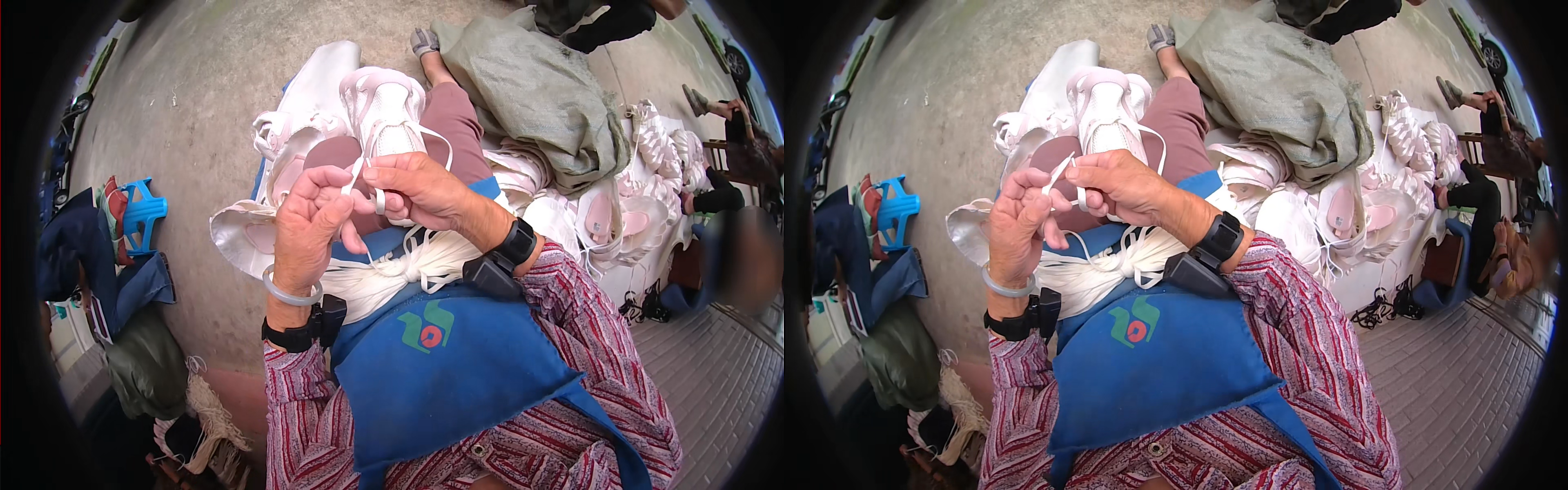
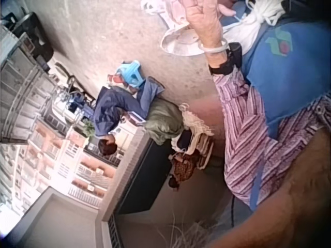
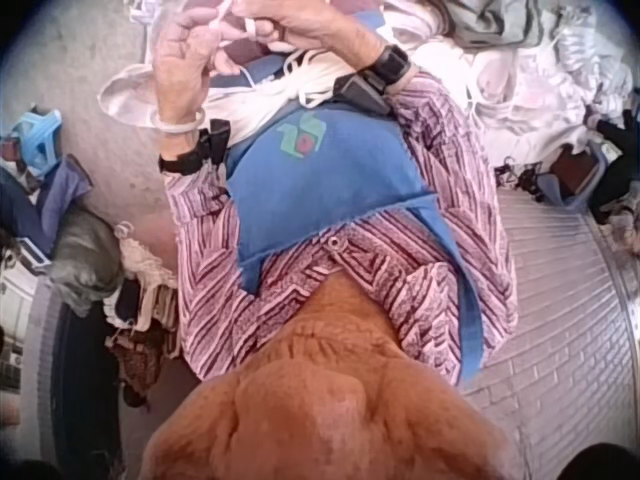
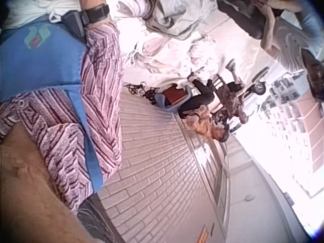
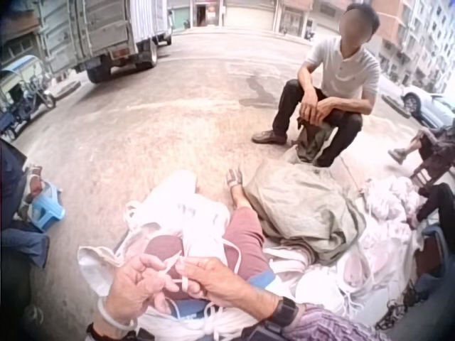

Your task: Thread laces through the eyelets of several pairs of pink and white sneakers.

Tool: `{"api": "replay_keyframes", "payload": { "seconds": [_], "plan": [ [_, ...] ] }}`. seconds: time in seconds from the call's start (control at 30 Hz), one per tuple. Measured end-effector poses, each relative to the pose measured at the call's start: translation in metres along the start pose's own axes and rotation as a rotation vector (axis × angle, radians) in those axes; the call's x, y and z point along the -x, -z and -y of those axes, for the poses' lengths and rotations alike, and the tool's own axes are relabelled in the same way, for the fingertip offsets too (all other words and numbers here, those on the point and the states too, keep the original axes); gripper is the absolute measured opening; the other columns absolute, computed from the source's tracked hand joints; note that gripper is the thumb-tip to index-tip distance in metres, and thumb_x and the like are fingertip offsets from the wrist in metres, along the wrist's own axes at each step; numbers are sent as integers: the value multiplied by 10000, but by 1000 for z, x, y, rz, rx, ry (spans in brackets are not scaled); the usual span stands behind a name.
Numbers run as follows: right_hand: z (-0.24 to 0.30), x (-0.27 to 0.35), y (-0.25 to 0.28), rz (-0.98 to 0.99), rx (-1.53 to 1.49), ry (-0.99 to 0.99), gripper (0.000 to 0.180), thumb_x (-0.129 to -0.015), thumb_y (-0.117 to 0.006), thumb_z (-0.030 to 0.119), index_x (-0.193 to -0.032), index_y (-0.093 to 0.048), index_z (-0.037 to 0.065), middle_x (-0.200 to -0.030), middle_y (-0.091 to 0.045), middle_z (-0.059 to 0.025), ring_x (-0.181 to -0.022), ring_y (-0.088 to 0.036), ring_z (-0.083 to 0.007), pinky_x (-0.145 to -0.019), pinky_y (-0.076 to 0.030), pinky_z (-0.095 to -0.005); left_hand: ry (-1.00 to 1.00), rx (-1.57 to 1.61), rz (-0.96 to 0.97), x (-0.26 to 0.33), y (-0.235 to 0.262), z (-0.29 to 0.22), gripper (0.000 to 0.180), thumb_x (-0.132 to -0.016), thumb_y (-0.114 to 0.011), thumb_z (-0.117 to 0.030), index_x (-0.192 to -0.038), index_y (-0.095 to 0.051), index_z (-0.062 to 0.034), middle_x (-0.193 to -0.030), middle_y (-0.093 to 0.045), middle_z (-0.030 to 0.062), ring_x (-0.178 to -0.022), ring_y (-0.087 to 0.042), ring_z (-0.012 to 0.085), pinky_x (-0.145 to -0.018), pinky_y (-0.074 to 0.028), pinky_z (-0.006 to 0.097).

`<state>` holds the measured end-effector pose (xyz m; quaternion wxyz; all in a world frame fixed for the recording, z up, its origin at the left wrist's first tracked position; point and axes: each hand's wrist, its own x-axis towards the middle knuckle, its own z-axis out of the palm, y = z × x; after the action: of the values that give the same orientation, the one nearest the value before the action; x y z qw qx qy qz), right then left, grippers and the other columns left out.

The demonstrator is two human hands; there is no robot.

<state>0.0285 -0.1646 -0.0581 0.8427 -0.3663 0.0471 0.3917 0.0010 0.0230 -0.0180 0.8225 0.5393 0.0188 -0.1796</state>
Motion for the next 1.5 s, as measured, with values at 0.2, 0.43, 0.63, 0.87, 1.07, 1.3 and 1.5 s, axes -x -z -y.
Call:
{"api": "replay_keyframes", "payload": {
  "seconds": [0.2, 0.43, 0.63, 0.87, 1.07, 1.3, 1.5],
  "plan": [
    [15, 5, -3, 66, -190, 54, 322, -957, -553, 139, -1224, -515, -36, -720, -504, 34, -554, -408, -23, -475, -356, -168, 157, -72, 45, 7, 7, 3, 282, -908, -606, -101, -1115, -475, 38, -889, -677, 166, -491, -584, 100, -459, -499, 193],
    [17, 3, 3, 28, -87, 96, 276, -955, -556, 136, -1174, -546, -31, -718, -523, 13, -541, -458, -32, -469, -376, -177, 245, -120, 97, 6, 11, 5, 334, -898, -609, -102, -1171, -468, 30, -894, -671, 158, -574, -623, 120, -538, -535, 222],
    [23, 8, -10, -87, 282, 222, 227, -948, -582, 173, -1044, -656, -19, -742, -563, -2, -548, -500, -53, -491, -403, -179, -99, -648, -165, -10, 8, 0, 335, -905, -627, -155, -1178, -552, 23, -1046, -635, 47, -750, -574, 81, -683, -467, 216],
    [30, 9, -20, -312, 1089, 740, 185, -870, -613, 193, -940, -702, 46, -732, -590, -105, -695, -590, -220, -636, -467, -340, 140, 44, 51, -28, -11, 1, 385, -956, -560, -170, -1263, -483, 49, -1047, -636, 100, -823, -629, 116, -726, -513, 232],
    [44, 5, -13, -278, 1239, 790, 209, -903, -608, 178, -1006, -689, 15, -754, -603, -43, -616, -535, -102, -549, -431, -249, 195, -100, 88, -33, -23, -4, 299, -965, -561, -198, -1144, -579, 41, -899, -654, 59, -796, -639, 110, -730, -522, 230],
    [59, 14, -2, -427, 925, 589, 256, -910, -568, 193, -997, -675, -23, -784, -648, -82, -692, -563, -120, -644, -453, -262, -187, -206, -55, -20, -6, -53, 221, -969, -550, -175, -1037, -627, 21, -855, -637, 57, -655, -557, 85, -609, -462, 201],
    [48, 25, 42, -518, 1007, 515, 239, -910, -574, 179, -1029, -672, -5, -756, -619, -34, -633, -540, -82, -582, -434, -224, -652, -46, -64, 32, 74, -171, 264, -1003, -464, -161, -1113, -569, 55, -947, -534, 75, -689, -368, 104, -664, -334, 268]
  ]
}}
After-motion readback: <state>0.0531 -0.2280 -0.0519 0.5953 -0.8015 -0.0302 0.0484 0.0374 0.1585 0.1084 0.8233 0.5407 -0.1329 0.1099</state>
